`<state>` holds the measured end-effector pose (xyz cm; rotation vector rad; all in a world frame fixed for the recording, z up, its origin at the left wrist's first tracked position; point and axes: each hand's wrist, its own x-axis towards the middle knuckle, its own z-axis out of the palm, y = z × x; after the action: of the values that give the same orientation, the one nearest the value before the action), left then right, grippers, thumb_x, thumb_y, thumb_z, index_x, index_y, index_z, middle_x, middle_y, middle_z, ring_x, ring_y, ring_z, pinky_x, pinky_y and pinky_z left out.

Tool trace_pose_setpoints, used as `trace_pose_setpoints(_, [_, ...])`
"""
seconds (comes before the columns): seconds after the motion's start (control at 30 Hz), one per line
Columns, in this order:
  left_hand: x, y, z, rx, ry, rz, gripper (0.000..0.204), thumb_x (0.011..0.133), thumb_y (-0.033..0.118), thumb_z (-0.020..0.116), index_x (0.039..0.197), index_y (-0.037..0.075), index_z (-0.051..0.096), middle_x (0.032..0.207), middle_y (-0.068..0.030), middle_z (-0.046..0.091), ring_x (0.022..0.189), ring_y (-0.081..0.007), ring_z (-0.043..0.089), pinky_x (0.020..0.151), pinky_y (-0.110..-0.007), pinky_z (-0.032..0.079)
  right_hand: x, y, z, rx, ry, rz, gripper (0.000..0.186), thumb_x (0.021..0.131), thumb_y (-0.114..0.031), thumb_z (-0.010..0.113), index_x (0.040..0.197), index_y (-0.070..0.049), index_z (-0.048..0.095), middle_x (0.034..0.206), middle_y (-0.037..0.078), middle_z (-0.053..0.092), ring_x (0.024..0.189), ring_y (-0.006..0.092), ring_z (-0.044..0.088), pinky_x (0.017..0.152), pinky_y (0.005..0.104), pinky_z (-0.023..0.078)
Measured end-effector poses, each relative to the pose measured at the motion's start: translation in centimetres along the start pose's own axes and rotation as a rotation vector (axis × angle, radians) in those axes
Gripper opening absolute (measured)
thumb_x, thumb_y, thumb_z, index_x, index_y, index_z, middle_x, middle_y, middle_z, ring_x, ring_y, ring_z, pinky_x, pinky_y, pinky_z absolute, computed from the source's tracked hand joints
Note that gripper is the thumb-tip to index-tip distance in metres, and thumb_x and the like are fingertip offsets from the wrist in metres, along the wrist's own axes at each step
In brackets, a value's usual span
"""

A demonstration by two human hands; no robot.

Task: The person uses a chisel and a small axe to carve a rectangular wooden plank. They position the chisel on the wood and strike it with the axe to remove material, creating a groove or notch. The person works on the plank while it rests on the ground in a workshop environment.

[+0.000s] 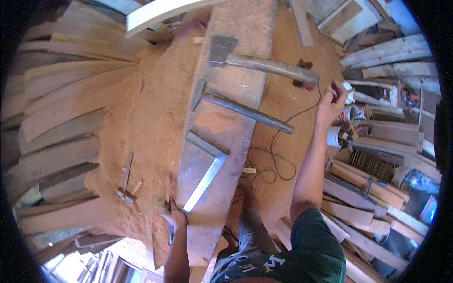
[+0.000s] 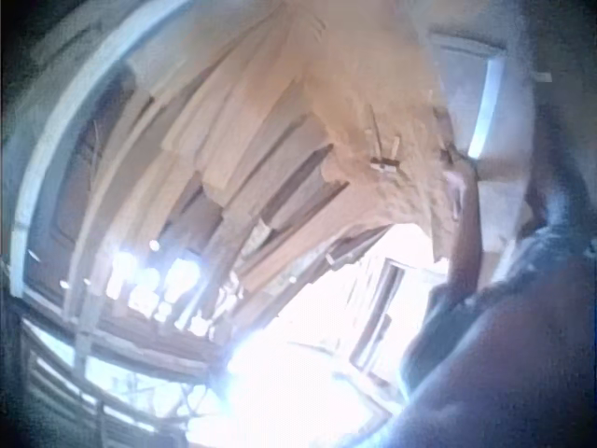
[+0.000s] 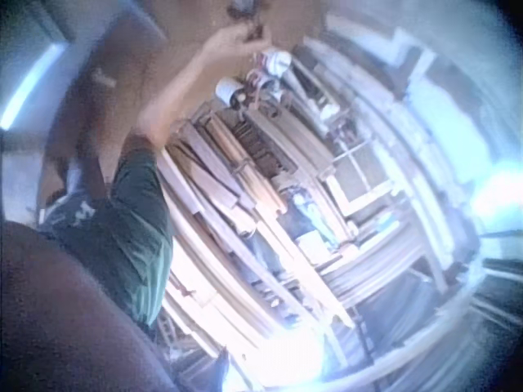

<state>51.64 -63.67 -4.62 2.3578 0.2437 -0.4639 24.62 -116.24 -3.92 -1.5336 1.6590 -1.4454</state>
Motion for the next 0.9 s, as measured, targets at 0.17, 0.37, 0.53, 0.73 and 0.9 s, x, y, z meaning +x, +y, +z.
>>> trace_pose_setpoints(0.17, [0.1, 0.9, -1.8, -0.020, -0.028, 0.221, 0.040, 0.099, 0.027, 0.069, 0.118, -0.008, 0.070, 0.106, -0.0153, 0.074, 0.103, -0.0275, 0.068, 0.094, -0.040, 0.052, 3.5, -11.8, 4.4, -0.825, -0.790, -0.607, 0.051, 0.085, -0.017, 0.067, 0.135, -0.007, 0.059, 0.117, 0.021, 0.068, 0.109, 0.0328, 0.067, 0.098, 0.0447, 0.052])
trace_pose_setpoints(0.37, [0.9, 2.9, -15.9, 0.272, 0.125, 0.254, 0.044, 0.082, 0.022, 0.079, 0.121, 0.006, 0.068, 0.106, -0.0274, 0.073, 0.104, -0.0435, 0.070, 0.088, -0.049, 0.055, 4.5, -14.4, 1.3, -0.828, -1.065, -0.580, 0.042, 0.089, -0.025, 0.069, 0.123, -0.001, 0.067, 0.112, 0.026, 0.072, 0.105, 0.0441, 0.068, 0.088, 0.0506, 0.053])
trace_pose_setpoints(0.53, [-5.6, -1.4, -36.4, 0.374, 0.140, 0.187, 0.046, 0.078, 0.018, 0.078, 0.122, 0.010, 0.068, 0.102, -0.0251, 0.073, 0.102, -0.0449, 0.069, 0.086, -0.050, 0.055, -9.9, -12.0, -11.9, -0.449, -0.831, -0.421, 0.054, 0.093, -0.034, 0.075, 0.125, 0.008, 0.064, 0.126, 0.027, 0.068, 0.114, 0.0408, 0.064, 0.097, 0.0456, 0.049])
trace_pose_setpoints(0.73, [-11.9, -18.8, -49.7, 0.520, 0.109, -0.109, 0.031, 0.083, 0.025, 0.076, 0.109, 0.008, 0.076, 0.099, -0.0255, 0.073, 0.098, -0.0439, 0.070, 0.083, -0.050, 0.056, -31.6, -17.7, -19.6, 0.060, -1.110, 0.554, 0.018, 0.096, -0.009, 0.068, 0.109, -0.005, 0.056, 0.075, 0.003, 0.055, 0.060, 0.0129, 0.051, 0.052, 0.0309, 0.046])
trace_pose_setpoints(0.9, [-16.6, -30.5, -53.4, 0.476, -0.228, -0.118, 0.033, 0.084, 0.031, 0.082, 0.107, 0.007, 0.076, 0.098, -0.0212, 0.075, 0.096, -0.0373, 0.073, 0.082, -0.047, 0.056, -44.7, -21.7, -25.6, 0.124, -0.966, 0.548, 0.012, 0.098, -0.013, 0.067, 0.099, -0.008, 0.055, 0.065, -0.001, 0.047, 0.052, 0.0101, 0.044, 0.045, 0.0285, 0.040])
